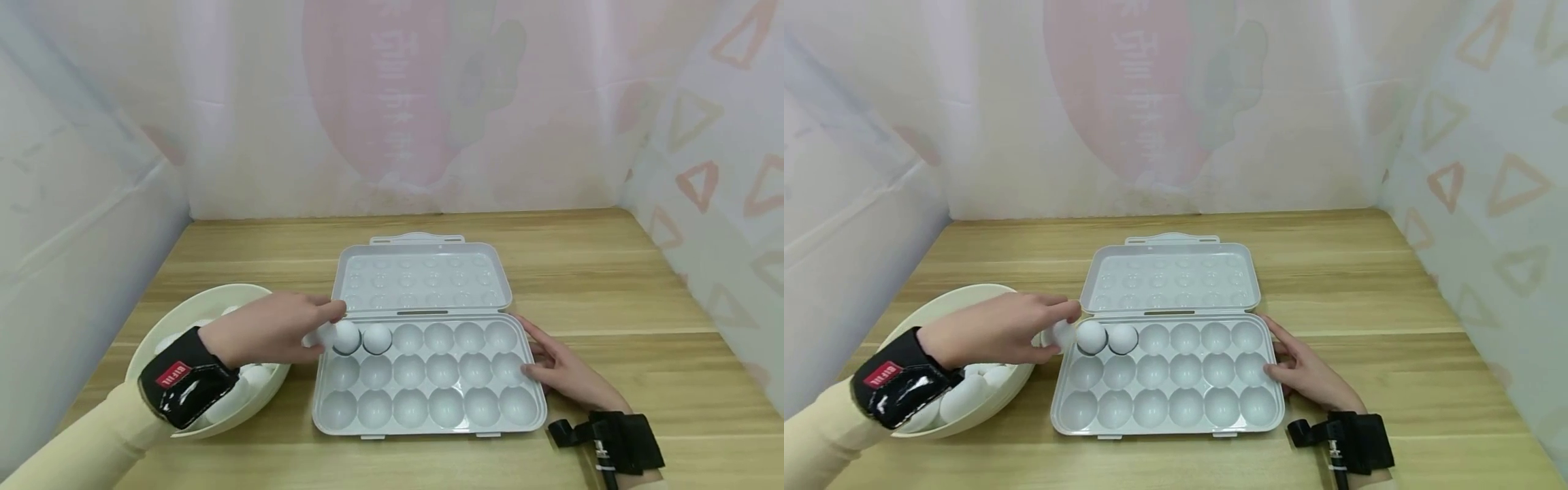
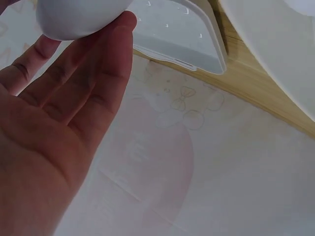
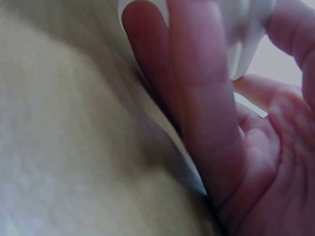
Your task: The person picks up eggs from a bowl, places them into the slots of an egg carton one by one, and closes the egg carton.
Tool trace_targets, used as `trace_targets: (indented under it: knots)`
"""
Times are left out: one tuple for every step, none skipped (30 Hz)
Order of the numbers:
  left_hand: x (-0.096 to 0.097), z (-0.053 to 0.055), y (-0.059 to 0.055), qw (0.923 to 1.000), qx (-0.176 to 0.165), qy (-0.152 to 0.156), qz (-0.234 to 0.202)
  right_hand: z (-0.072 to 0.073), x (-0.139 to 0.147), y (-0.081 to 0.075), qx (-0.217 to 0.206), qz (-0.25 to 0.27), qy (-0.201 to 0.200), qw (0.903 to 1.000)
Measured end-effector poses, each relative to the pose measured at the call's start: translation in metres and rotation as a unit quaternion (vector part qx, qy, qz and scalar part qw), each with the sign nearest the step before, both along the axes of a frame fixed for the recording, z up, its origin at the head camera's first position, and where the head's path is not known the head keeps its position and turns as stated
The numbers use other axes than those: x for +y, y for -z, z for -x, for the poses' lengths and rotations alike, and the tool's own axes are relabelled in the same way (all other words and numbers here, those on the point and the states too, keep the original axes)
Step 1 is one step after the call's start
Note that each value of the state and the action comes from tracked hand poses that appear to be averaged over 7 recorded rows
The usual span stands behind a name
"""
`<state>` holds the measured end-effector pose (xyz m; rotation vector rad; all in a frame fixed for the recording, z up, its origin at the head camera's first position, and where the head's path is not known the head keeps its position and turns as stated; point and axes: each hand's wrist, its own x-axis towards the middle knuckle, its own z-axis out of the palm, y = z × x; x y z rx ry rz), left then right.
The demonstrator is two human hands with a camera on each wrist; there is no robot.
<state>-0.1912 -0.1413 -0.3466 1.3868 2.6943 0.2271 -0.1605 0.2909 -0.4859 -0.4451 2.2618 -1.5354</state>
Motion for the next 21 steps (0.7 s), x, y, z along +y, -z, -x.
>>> trace_targets:
  knots:
    - [0.004,0.001,0.001,1.0000,0.005,0.007,0.000,0.000,0.000,0.000,0.000,0.000,0.000,1.0000]
    - [0.008,0.002,0.002,0.9998,0.011,0.015,0.001,0.000,0.000,0.000,-0.001,0.000,0.000,1.0000]
    - [0.012,0.003,0.003,0.9996,0.017,0.021,0.003,0.000,0.000,0.001,0.000,0.001,0.000,1.0000]
    - [0.016,0.004,0.004,0.9994,0.022,0.027,0.006,0.000,-0.001,0.001,0.000,0.004,0.001,1.0000]
    - [0.020,0.005,0.005,0.9991,0.025,0.032,0.009,0.000,-0.001,0.001,0.000,0.005,0.001,1.0000]
    - [0.024,0.007,0.006,0.9988,0.028,0.039,0.011,0.000,-0.001,0.002,0.000,0.008,0.001,1.0000]
    - [0.028,0.008,0.007,0.9985,0.028,0.045,0.013,0.000,-0.002,0.002,0.001,0.010,-0.001,1.0000]
    - [0.032,0.009,0.008,0.9982,0.028,0.050,0.017,0.000,-0.003,0.002,0.001,0.013,-0.001,0.9999]
    - [0.036,0.010,0.008,0.9980,0.027,0.053,0.020,0.000,-0.003,0.003,0.002,0.015,-0.002,0.9999]
    - [0.039,0.011,0.009,0.9979,0.024,0.056,0.022,0.000,-0.004,0.003,0.002,0.016,-0.002,0.9999]
    - [0.041,0.012,0.010,0.9978,0.021,0.059,0.022,0.000,-0.005,0.003,0.003,0.014,-0.003,0.9999]
    - [0.044,0.013,0.010,0.9977,0.020,0.061,0.023,0.000,-0.006,0.003,0.002,0.015,-0.004,0.9999]
    - [0.046,0.014,0.011,0.9976,0.018,0.062,0.024,0.000,-0.007,0.003,0.003,0.014,-0.004,0.9999]
    - [0.049,0.014,0.012,0.9976,0.017,0.063,0.026,0.000,-0.008,0.003,0.002,0.014,-0.003,0.9999]
    - [0.051,0.015,0.012,0.9974,0.017,0.065,0.027,0.000,-0.009,0.003,0.001,0.014,-0.003,0.9999]
    - [0.053,0.016,0.013,0.9972,0.015,0.067,0.029,0.000,-0.009,0.003,0.001,0.013,-0.003,0.9999]
    - [0.055,0.017,0.014,0.9970,0.012,0.071,0.030,0.000,-0.010,0.003,0.002,0.011,-0.003,0.9999]
    - [0.057,0.018,0.015,0.9966,0.010,0.075,0.032,0.000,-0.011,0.003,0.002,0.012,-0.002,0.9999]
    - [0.059,0.019,0.016,0.9963,0.008,0.078,0.033,0.000,-0.011,0.002,0.002,0.013,-0.002,0.9999]
    - [0.061,0.020,0.017,0.9961,0.007,0.082,0.034,0.000,-0.012,0.002,0.001,0.013,-0.001,0.9999]
    - [0.063,0.021,0.018,0.9957,0.007,0.086,0.034,0.000,-0.013,0.002,0.002,0.013,-0.002,0.9999]
